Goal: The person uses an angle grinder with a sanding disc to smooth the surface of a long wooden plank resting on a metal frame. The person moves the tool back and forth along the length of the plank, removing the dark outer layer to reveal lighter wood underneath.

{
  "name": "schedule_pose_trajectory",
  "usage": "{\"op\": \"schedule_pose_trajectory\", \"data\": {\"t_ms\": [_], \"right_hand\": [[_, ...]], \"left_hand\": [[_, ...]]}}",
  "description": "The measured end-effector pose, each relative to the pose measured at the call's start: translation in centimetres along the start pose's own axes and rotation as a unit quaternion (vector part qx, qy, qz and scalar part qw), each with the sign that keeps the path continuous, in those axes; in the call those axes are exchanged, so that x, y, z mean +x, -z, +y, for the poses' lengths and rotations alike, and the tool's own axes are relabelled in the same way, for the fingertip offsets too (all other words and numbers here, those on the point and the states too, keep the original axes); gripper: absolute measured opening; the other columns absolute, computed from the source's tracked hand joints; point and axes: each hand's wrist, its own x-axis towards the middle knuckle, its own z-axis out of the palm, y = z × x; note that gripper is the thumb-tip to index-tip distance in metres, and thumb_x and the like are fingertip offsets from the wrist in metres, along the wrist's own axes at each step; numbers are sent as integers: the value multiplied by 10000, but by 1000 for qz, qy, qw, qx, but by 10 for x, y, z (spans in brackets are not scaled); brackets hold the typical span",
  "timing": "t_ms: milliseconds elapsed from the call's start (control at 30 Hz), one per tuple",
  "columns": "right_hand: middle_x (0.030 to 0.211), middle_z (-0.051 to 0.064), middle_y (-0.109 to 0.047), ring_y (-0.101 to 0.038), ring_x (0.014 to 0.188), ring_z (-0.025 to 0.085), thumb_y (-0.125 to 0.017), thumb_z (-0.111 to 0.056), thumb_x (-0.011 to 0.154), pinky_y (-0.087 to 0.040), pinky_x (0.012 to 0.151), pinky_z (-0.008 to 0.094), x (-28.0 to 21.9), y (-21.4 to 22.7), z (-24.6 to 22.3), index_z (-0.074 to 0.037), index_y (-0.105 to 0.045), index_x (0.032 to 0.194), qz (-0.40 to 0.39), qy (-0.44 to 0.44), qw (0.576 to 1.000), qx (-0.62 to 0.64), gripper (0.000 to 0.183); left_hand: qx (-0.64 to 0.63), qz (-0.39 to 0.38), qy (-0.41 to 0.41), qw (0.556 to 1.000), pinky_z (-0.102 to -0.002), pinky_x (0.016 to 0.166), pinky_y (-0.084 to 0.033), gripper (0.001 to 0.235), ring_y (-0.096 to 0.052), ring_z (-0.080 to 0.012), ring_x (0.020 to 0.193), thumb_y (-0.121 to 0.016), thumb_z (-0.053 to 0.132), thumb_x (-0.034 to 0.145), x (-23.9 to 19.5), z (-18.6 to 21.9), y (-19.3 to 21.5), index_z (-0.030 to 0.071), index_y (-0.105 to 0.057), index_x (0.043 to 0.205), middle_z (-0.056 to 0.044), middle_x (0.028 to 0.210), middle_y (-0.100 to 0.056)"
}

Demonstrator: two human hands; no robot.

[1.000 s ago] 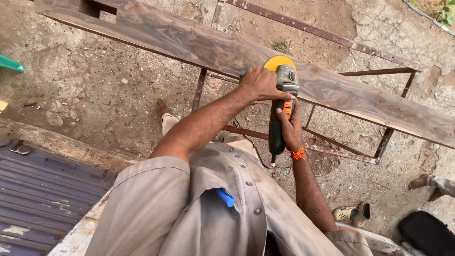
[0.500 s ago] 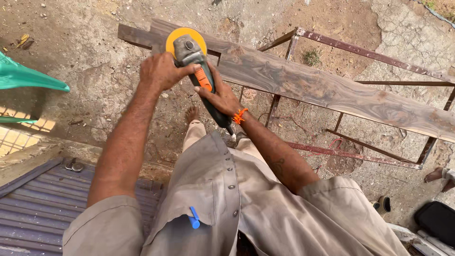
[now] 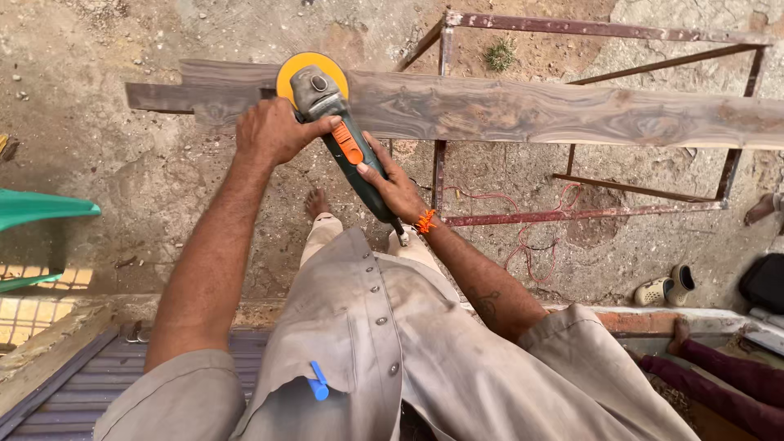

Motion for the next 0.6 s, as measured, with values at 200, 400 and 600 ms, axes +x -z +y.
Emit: {"op": "schedule_pose_trajectory", "data": {"t_ms": [200, 400, 600], "right_hand": [[1561, 134, -481, -522, 1340, 200, -597, -308, 1061, -476, 1082, 332, -76, 142, 55, -148, -351, 1621, 138, 89, 984, 74, 633], [1256, 138, -634, -659, 933, 200, -565, -310, 989, -582, 761, 319, -152, 236, 84, -205, -348, 1589, 247, -33, 947, 204, 646], [1417, 88, -579, -620, 1140, 140, -585, -286, 1031, -567, 917, 291, -160, 190, 102, -143, -361, 1609, 226, 25, 955, 192, 636]], "left_hand": [[29, -33, -111, 993, -497, 739, -516, 872, -690, -245, 725, -669, 928, 678, 37, 186, -79, 85, -771, 877, -92, 752, -705], [23, -60, -217, 974, -479, 719, -534, 954, -718, -275, 747, -609, 972, 610, 43, 322, -159, 80, -766, 911, -108, 768, -716], [25, -55, -234, 970, -424, 578, -519, 926, -682, -244, 630, -623, 960, 672, 15, 275, -158, 60, -768, 833, -99, 670, -684]]}}
